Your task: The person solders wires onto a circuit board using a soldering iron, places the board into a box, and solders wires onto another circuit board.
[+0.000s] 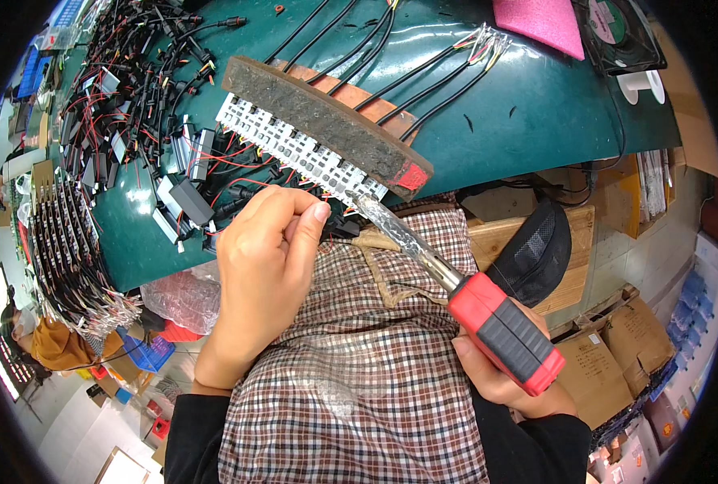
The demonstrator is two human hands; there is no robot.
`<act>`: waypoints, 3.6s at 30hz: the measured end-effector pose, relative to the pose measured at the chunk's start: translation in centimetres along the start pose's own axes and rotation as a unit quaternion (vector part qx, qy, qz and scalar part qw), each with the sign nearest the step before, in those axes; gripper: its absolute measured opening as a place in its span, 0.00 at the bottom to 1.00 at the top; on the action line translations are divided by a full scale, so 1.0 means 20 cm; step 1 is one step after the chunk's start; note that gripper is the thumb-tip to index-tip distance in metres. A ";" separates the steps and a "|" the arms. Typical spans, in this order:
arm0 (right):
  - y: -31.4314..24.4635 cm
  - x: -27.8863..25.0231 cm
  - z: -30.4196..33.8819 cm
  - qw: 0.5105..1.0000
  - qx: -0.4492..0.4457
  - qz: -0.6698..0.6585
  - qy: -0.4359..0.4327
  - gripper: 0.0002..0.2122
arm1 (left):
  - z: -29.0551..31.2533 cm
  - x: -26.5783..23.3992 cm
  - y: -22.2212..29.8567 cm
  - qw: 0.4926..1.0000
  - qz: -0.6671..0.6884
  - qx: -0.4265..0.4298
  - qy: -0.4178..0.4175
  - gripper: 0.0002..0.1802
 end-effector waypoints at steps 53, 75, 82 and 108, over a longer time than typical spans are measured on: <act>0.00 0.03 -0.02 0.999 -0.032 -0.001 -0.027 0.11 | 0.03 0.04 -0.04 0.998 0.028 0.016 0.060 0.09; 0.03 0.03 -0.01 1.000 -0.004 -0.009 -0.027 0.12 | 0.04 0.04 -0.05 0.998 0.024 0.016 0.052 0.08; 0.02 0.03 -0.01 1.000 -0.011 -0.017 -0.017 0.11 | 0.04 0.04 -0.04 0.998 0.016 0.024 0.055 0.08; 0.00 0.01 -0.01 0.999 -0.028 -0.005 -0.023 0.12 | 0.09 0.07 -0.09 0.991 0.117 -0.068 -0.002 0.04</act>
Point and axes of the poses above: each hand's wrist, its own z-axis away from the middle knuckle, its own x-axis out of the palm, y = z × x, the point moved 9 cm from there along -z, towards the middle knuckle, and after that the axes turned 1 degree about -z, right-handed, at the moved point
